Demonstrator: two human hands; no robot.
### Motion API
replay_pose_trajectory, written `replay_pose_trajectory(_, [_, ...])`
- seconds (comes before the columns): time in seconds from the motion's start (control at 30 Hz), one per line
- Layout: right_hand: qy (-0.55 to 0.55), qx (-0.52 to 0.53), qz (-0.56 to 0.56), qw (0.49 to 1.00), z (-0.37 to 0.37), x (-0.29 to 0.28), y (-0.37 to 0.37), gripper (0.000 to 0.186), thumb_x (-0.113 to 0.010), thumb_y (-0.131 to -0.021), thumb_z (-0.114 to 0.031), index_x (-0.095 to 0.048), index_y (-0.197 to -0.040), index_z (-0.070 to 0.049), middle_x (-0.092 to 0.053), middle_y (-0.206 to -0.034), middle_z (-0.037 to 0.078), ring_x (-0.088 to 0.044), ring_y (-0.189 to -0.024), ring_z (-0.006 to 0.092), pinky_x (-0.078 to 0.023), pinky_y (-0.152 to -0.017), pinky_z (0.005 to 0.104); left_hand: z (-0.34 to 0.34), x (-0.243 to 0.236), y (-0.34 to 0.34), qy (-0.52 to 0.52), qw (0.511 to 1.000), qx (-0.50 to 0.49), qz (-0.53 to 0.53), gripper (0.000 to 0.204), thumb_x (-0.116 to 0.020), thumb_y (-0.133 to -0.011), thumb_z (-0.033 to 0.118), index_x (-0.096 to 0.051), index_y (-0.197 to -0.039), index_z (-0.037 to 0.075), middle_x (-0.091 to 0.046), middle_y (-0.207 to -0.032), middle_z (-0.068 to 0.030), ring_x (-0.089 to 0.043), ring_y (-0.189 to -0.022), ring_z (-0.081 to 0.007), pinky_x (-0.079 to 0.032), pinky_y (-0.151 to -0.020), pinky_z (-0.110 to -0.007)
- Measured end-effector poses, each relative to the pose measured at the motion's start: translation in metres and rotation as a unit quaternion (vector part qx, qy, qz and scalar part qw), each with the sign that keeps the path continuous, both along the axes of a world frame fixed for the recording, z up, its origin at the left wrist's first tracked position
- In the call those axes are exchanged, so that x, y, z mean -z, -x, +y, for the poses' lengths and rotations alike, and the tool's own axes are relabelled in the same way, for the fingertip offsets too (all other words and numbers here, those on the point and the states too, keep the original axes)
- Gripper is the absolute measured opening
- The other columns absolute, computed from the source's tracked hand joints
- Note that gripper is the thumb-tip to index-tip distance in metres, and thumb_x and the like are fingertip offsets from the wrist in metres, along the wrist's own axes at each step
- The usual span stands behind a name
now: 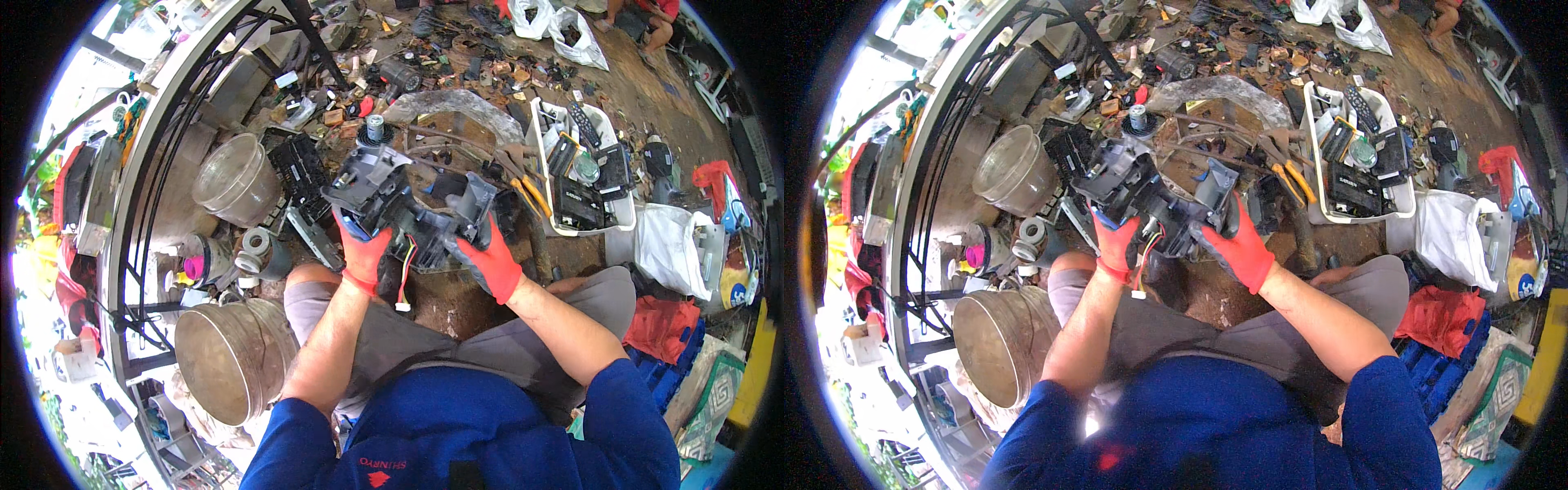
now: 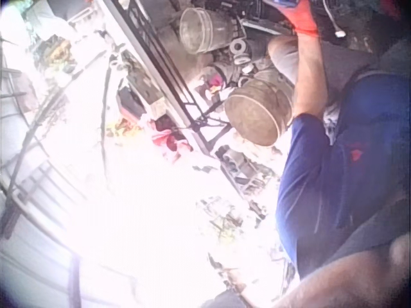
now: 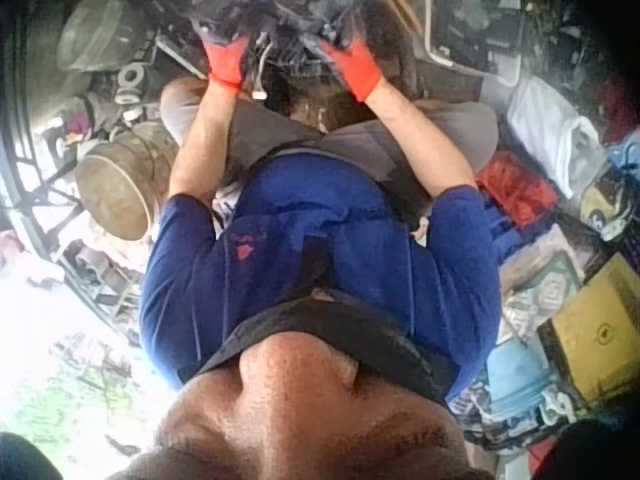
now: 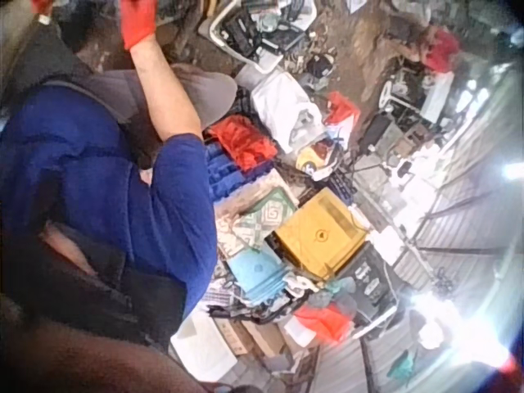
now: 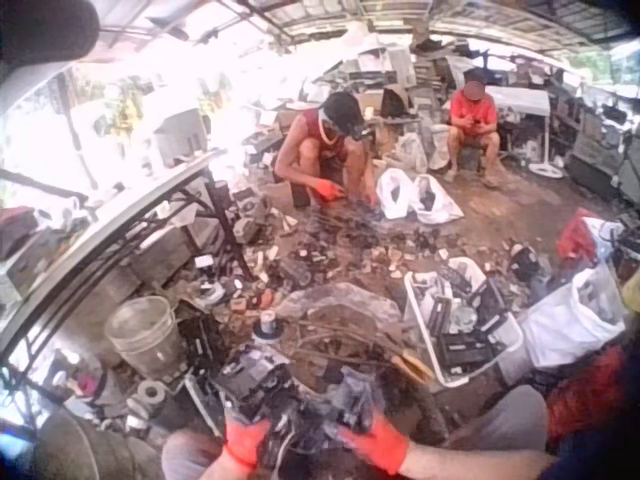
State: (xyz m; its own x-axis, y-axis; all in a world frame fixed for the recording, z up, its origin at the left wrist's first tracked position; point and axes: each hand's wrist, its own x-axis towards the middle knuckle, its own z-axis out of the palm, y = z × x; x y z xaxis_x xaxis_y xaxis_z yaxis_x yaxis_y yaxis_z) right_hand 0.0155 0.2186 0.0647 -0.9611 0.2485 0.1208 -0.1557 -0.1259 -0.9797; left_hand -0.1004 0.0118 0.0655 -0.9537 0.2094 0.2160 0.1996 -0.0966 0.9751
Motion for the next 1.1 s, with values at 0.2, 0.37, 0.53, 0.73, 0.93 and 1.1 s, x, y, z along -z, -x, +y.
replay_pose_trajectory(0.2, [-0.111,-0.042,-0.053,0.992,0.012,-0.012,0.008,0.073,-0.077,-0.086,-0.010,-0.039,-0.147,-0.002,-0.058,-0.136,0.014,-0.056,-0.126,0.0226,-0.042,-0.108,0.0364,-0.003,0.008,0.000,0.060,0.994,-0.081,0.050,0.103,-0.074,-0.066,0.001,-0.020,-0.154,0.005,-0.043,-0.143,-0.0136,-0.043,-0.133,-0.0251,-0.033,-0.114,-0.038])
replay_pose_trajectory(0.37, [-0.148,0.022,0.088,0.985,0.002,-0.017,0.008,0.068,-0.081,-0.081,-0.014,-0.048,-0.140,-0.003,-0.065,-0.125,0.014,-0.060,-0.118,0.0212,-0.045,-0.104,0.0360,0.001,0.006,-0.002,0.058,0.998,-0.016,0.003,0.106,-0.074,-0.065,0.002,-0.017,-0.155,0.004,-0.043,-0.144,-0.0156,-0.042,-0.135,-0.0253,-0.033,-0.115,-0.039])
replay_pose_trajectory(0.53, [-0.108,-0.003,-0.018,0.994,0.008,-0.006,0.001,0.055,-0.077,-0.086,-0.013,-0.051,-0.134,-0.004,-0.065,-0.120,0.010,-0.061,-0.113,0.0196,-0.046,-0.100,0.0358,0.007,0.002,-0.008,-0.016,0.997,0.058,-0.057,0.100,-0.070,-0.066,-0.004,-0.021,-0.153,0.004,-0.046,-0.143,-0.0142,-0.046,-0.133,-0.0256,-0.037,-0.113,-0.039])
replay_pose_trajectory(0.73, [0.196,-0.006,-0.100,0.975,0.021,0.001,0.013,0.026,-0.068,-0.093,-0.010,-0.058,-0.117,-0.005,-0.066,-0.097,0.005,-0.069,-0.086,0.0179,-0.057,-0.079,0.0345,0.010,-0.022,-0.004,-0.088,0.974,0.182,-0.099,0.087,-0.067,-0.071,-0.010,-0.032,-0.149,0.007,-0.053,-0.140,-0.0115,-0.055,-0.127,-0.0242,-0.045,-0.109,-0.042])
replay_pose_trajectory(0.93, [0.193,-0.064,-0.076,0.976,0.027,-0.008,0.018,0.020,-0.065,-0.094,-0.009,-0.059,-0.113,-0.006,-0.064,-0.090,0.004,-0.068,-0.078,0.0168,-0.057,-0.074,0.0335,0.011,-0.020,-0.008,-0.180,0.952,0.201,-0.142,0.077,-0.064,-0.078,-0.011,-0.038,-0.148,0.007,-0.053,-0.143,-0.0130,-0.054,-0.132,-0.0289,-0.047,-0.109,-0.046])
replay_pose_trajectory(1.1, [0.026,-0.039,-0.096,0.994,0.019,-0.004,0.018,0.057,-0.076,-0.088,-0.008,-0.049,-0.139,-0.004,-0.061,-0.128,0.005,-0.055,-0.120,0.0164,-0.042,-0.106,0.0343,0.011,-0.002,0.003,-0.095,0.986,0.113,-0.081,0.092,-0.066,-0.074,-0.013,-0.025,-0.154,0.008,-0.048,-0.145,-0.0143,-0.051,-0.133,-0.0254,-0.044,-0.111,-0.040])
